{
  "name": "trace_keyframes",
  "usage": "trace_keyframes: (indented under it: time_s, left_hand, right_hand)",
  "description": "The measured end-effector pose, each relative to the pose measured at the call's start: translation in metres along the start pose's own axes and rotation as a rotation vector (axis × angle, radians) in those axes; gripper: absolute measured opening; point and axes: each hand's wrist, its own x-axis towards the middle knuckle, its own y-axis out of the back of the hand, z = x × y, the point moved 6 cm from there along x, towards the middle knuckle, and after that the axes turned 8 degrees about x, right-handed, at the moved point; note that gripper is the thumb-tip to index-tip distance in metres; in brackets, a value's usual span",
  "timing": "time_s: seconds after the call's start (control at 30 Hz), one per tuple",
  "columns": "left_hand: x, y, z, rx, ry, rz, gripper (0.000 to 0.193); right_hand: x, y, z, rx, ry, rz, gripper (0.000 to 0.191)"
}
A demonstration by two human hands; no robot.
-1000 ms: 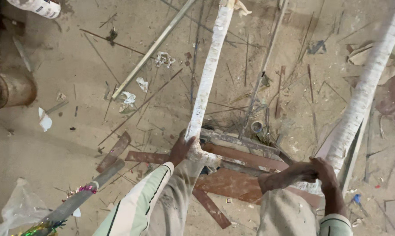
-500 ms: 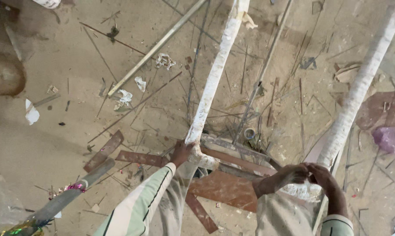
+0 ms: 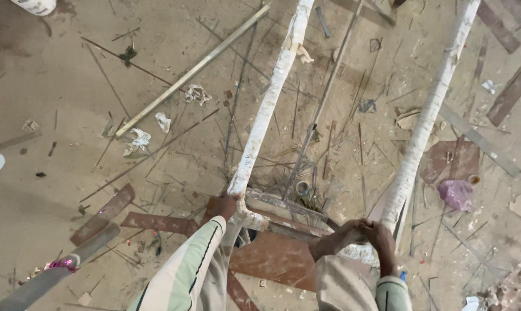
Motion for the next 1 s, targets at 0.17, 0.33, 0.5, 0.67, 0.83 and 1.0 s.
trace_keyframes:
  time_s: [0.17, 0.33, 0.5, 0.67, 0.83, 1.0]
  left_hand:
    - [-0.027, 0.006, -0.008, -0.046, 0.005, -0.056, 0.074]
    - [-0.019, 0.032, -0.009, -0.06, 0.024, -0.086, 0.076]
    - [-0.02, 0.007, -0.009, 0.029, 0.081, -0.133, 0.074]
    - [-0.021, -0.004, 0.011, -0.02, -0.011, -0.142, 0.074]
    - [-0.014, -0.003, 0.024, -0.048, -0.068, -0.188, 0.076]
    - [-0.003, -0.007, 0.035, -0.027, -0.136, -0.215, 0.08]
  right_hand:
    - [-0.071, -0.014, 0.021, 0.391, -0.259, 0.322, 0.042]
    - [-0.057, 0.004, -0.026, 0.07, 0.293, 0.628, 0.056]
    - [-0.032, -0.012, 0.011, 0.485, -0.005, 0.054, 0.036]
    - [-0.033, 0.004, 0.018, 0.352, 0.009, 0.243, 0.018]
    - [-0.041, -0.007, 0.021, 0.662, -0.061, 0.401, 0.013]
    - [-0.032, -0.009, 0.042, 0.708, -0.154, 0.348, 0.019]
